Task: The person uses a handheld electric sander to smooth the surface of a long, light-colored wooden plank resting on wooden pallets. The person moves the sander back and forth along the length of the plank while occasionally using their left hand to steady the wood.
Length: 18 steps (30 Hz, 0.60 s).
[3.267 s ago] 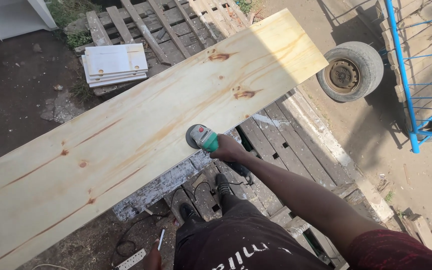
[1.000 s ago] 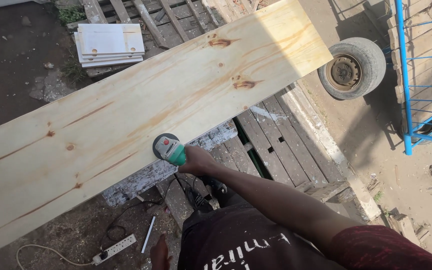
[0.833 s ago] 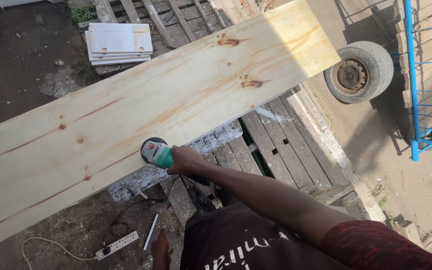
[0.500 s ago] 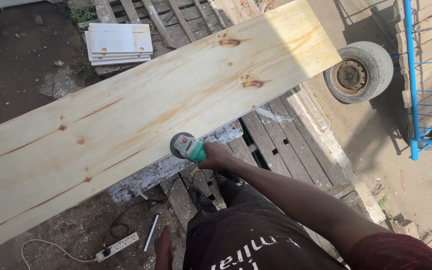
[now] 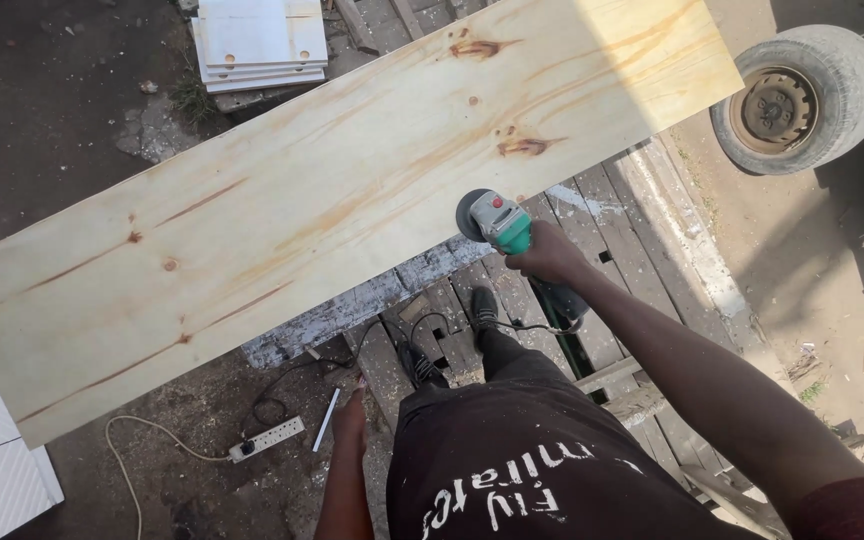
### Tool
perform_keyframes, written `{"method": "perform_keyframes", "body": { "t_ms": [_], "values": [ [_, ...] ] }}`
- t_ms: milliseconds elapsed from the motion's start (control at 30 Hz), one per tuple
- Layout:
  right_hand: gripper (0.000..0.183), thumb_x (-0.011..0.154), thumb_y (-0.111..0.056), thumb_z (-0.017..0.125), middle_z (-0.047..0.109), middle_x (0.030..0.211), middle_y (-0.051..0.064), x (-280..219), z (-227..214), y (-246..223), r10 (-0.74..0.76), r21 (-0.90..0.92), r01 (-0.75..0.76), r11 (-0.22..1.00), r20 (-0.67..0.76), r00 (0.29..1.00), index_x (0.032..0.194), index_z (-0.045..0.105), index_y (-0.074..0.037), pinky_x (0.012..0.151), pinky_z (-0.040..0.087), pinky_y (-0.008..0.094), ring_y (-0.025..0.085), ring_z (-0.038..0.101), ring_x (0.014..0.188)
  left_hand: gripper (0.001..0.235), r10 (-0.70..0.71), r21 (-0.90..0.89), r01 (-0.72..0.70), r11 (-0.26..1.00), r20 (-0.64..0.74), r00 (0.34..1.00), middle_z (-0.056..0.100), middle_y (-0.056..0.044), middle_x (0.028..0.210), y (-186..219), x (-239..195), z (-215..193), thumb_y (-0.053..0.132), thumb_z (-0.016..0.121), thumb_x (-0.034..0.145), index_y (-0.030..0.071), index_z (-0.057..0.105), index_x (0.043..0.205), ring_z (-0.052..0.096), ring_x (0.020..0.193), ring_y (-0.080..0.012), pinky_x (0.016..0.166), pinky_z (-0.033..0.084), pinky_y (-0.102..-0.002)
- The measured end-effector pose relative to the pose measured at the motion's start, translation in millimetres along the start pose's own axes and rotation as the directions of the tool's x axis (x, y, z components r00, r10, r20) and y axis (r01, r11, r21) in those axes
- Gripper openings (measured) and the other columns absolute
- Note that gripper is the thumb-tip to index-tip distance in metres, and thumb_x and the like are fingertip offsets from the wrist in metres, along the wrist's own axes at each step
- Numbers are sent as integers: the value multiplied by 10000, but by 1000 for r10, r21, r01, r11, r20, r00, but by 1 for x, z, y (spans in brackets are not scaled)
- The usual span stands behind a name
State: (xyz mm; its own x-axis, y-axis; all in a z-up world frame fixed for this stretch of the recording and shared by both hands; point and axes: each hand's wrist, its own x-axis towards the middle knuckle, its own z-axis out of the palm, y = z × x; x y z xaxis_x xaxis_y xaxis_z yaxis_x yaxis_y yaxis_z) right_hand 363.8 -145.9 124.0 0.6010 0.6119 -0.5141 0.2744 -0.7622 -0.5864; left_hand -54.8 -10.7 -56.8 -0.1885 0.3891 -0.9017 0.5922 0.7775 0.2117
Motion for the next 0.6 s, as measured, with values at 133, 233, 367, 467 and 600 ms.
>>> {"method": "perform_keyframes", "body": {
  "t_ms": [133, 233, 367, 467, 600],
  "values": [
    [193, 700, -184, 774, 673, 703, 52, 1, -45, 27, 69, 37, -69, 997, -15, 997, 820, 641, -111, 526, 428, 324, 172, 595, 584, 906, 25, 72, -23, 997, -15, 1000, 458, -211, 1579, 36, -40, 29, 549, 687, 900, -26, 425, 1550, 505, 1393, -429, 1079, 475, -537],
    [246, 712, -212, 752, 669, 725, 67, 8, -70, 48, 81, 38, -80, 996, -33, 996, 910, 665, -95, 561, 426, 331, 186, 583, 624, 870, 39, 6, -39, 999, 12, 999, 412, -200, 1610, 52, -47, 55, 464, 680, 928, -9, 360, 1585, 466, 1426, -426, 1095, 455, -539],
    [315, 698, -204, 769, 719, 810, 90, 16, -100, 73, 31, 44, -29, 999, -59, 998, 978, 711, -72, 592, 467, 340, 204, 622, 655, 900, -1, 81, -3, 997, 47, 999, 435, -167, 1611, 73, -78, 75, 579, 652, 905, 20, 415, 1569, 510, 1395, -434, 1096, 441, -563],
    [468, 717, -212, 772, 735, 841, 97, 14, -126, 87, 186, 72, -183, 980, -35, 982, 1144, 631, -83, 621, 506, 358, 205, 685, 674, 789, 36, 35, -37, 999, 38, 999, 429, -180, 1600, 82, -91, 95, 458, 650, 969, 17, 394, 1571, 484, 1406, -415, 1079, 486, -520],
    [295, 701, -216, 767, 724, 812, 69, 17, -145, 130, 115, 95, -107, 990, -83, 990, 954, 668, -102, 613, 473, 350, 190, 639, 653, 800, 20, 18, -20, 1000, -5, 1000, 382, -196, 1616, 75, -89, 115, 416, 658, 990, 5, 330, 1594, 490, 1365, -455, 972, 474, -533]
  ]
}}
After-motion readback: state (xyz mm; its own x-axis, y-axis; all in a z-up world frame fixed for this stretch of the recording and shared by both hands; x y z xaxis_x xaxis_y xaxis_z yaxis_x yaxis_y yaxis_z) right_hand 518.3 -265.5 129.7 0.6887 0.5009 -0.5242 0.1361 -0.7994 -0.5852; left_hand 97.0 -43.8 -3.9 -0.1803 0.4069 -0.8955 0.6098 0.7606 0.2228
